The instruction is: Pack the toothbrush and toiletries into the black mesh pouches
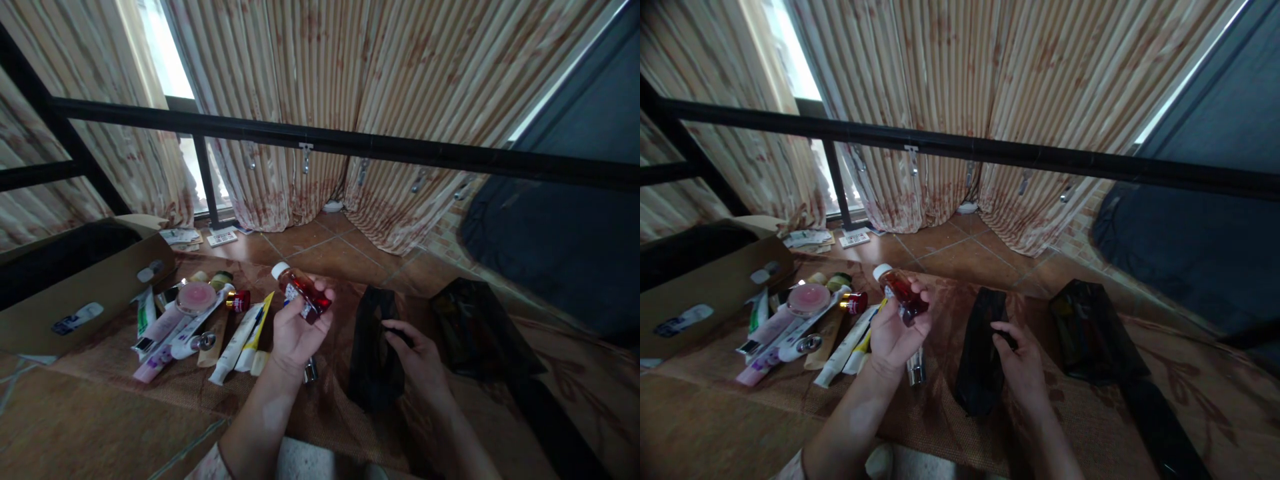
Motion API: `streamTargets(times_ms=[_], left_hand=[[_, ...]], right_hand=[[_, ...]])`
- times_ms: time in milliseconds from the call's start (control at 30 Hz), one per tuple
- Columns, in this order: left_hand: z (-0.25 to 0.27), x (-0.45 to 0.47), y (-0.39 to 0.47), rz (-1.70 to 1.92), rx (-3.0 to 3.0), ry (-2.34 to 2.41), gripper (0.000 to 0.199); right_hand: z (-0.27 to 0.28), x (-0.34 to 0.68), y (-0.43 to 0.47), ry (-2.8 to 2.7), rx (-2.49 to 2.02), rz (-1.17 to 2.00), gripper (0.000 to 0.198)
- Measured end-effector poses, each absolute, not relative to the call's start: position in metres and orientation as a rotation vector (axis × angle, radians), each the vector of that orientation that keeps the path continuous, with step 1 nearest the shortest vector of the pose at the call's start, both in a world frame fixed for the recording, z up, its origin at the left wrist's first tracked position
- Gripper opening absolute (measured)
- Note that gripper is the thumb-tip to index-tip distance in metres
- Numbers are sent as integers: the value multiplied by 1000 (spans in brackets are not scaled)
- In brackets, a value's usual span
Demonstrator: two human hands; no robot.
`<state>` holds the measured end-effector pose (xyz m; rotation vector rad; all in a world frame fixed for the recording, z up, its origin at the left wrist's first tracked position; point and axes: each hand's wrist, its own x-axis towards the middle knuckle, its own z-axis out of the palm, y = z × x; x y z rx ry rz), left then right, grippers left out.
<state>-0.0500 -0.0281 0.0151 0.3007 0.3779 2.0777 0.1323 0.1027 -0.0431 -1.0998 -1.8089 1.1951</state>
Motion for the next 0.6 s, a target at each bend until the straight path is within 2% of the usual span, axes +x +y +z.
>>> streamTargets(times_ms=[100, 233, 400, 533, 600], left_hand=[[14, -50, -26, 2072, 452, 539, 41], [13, -46, -20, 2051, 591, 1049, 31], [22, -46, -28, 1988, 941, 1029, 31], [23, -47, -30, 2021, 809, 1220, 24], [22, -47, -29, 1979, 881, 1148, 29]], right_hand=[[-42, 132, 102, -1811, -1119, 1231, 34], [-42, 132, 103, -1820, -1108, 1210, 33], [-44, 133, 104, -1814, -1108, 1251, 36], [-44, 133, 103, -1803, -1129, 1288, 37], [-43, 133, 103, -1810, -1125, 1265, 35]])
